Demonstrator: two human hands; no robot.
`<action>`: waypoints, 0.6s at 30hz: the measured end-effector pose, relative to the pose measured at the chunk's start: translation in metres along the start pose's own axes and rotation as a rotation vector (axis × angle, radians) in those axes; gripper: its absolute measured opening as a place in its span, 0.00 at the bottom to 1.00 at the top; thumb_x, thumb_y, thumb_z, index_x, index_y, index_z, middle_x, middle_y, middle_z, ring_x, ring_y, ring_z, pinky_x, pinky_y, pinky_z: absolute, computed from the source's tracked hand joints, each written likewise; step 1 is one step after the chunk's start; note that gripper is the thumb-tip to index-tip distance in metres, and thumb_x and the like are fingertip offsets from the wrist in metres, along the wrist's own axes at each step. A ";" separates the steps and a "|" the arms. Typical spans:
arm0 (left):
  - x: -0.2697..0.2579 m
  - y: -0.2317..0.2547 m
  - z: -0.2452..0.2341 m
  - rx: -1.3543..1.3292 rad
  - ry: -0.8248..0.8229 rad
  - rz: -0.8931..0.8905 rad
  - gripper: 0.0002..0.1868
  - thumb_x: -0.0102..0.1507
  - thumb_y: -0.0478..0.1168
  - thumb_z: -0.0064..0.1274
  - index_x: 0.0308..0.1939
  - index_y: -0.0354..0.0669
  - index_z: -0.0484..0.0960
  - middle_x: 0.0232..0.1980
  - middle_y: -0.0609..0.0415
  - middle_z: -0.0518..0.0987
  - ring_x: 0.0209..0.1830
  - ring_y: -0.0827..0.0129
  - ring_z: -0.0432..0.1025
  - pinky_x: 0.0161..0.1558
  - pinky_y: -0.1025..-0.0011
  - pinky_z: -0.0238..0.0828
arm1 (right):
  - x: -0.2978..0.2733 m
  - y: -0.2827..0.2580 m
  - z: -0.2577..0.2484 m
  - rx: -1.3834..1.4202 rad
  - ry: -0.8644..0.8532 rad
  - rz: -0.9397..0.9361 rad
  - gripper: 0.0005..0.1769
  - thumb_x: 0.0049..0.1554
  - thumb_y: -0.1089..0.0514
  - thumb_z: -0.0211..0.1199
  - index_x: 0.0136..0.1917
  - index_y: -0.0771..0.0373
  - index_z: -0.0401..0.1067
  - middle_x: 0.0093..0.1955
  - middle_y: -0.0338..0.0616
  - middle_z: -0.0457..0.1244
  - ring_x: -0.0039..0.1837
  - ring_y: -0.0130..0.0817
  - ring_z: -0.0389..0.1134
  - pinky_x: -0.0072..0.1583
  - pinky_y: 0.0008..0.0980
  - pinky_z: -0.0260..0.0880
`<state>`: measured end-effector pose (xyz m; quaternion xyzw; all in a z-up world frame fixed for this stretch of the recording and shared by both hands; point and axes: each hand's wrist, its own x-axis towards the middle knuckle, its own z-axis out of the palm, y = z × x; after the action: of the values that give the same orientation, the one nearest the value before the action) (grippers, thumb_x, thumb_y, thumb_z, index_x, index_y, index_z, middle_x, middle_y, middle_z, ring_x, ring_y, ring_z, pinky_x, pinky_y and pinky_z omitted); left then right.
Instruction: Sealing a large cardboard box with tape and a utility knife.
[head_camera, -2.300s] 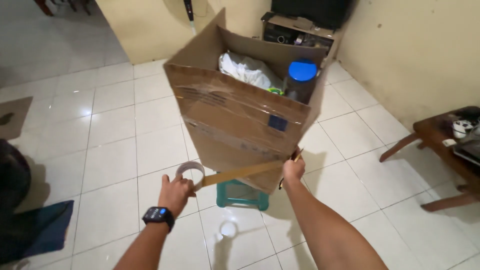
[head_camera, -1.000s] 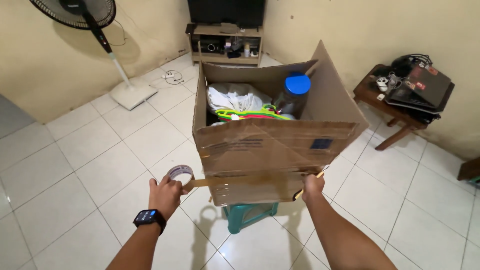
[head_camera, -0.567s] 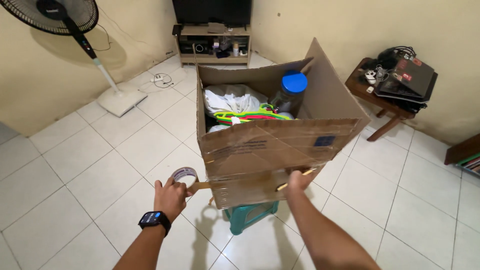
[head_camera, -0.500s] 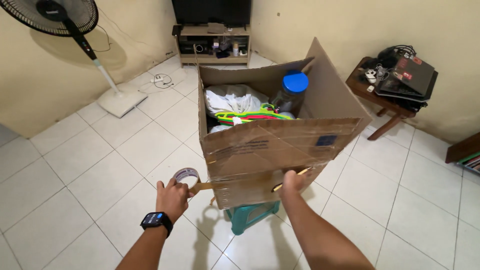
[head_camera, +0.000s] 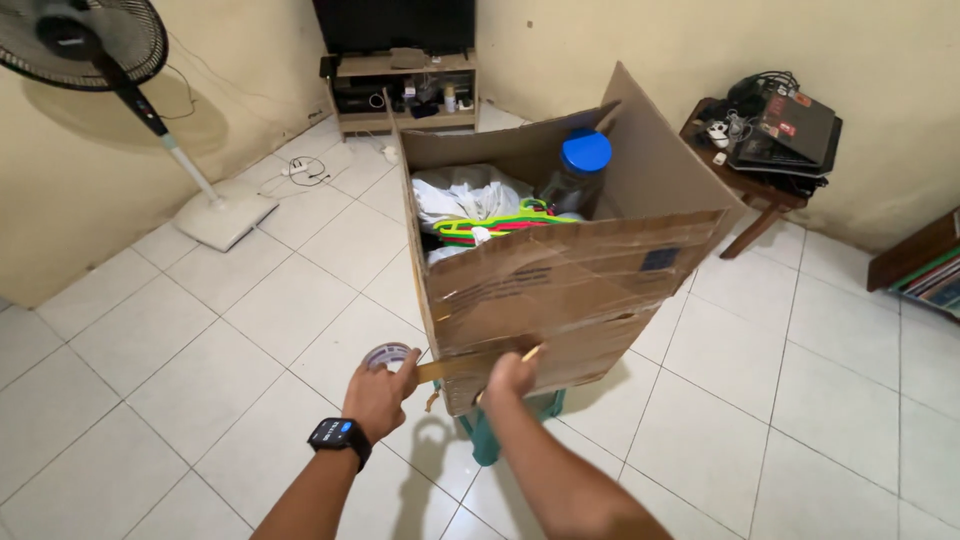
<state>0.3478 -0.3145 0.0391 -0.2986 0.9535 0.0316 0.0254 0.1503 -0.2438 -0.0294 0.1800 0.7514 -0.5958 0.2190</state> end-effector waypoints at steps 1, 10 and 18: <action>0.001 -0.001 -0.003 0.000 0.005 0.002 0.43 0.49 0.34 0.60 0.69 0.50 0.63 0.31 0.51 0.83 0.40 0.55 0.77 0.50 0.59 0.66 | -0.008 0.016 0.000 0.003 0.001 -0.004 0.42 0.52 0.65 0.47 0.79 0.55 0.49 0.69 0.60 0.62 0.65 0.56 0.68 0.66 0.45 0.69; 0.006 -0.008 0.004 -0.037 -0.004 0.030 0.28 0.49 0.33 0.59 0.52 0.55 0.70 0.25 0.57 0.80 0.31 0.57 0.77 0.50 0.62 0.67 | -0.067 0.079 -0.036 -0.683 -0.343 -0.305 0.30 0.59 0.38 0.58 0.50 0.70 0.78 0.49 0.67 0.69 0.55 0.61 0.70 0.56 0.51 0.70; 0.001 -0.002 0.002 -0.004 0.008 0.032 0.28 0.50 0.36 0.63 0.53 0.54 0.71 0.26 0.55 0.80 0.34 0.55 0.76 0.54 0.58 0.63 | -0.044 0.088 0.017 -0.748 -0.566 -0.355 0.18 0.56 0.53 0.57 0.47 0.71 0.77 0.48 0.65 0.70 0.53 0.58 0.73 0.54 0.50 0.71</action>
<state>0.3480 -0.3166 0.0372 -0.2834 0.9582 0.0325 0.0207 0.2356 -0.2415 -0.0806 -0.2101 0.8437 -0.3390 0.3593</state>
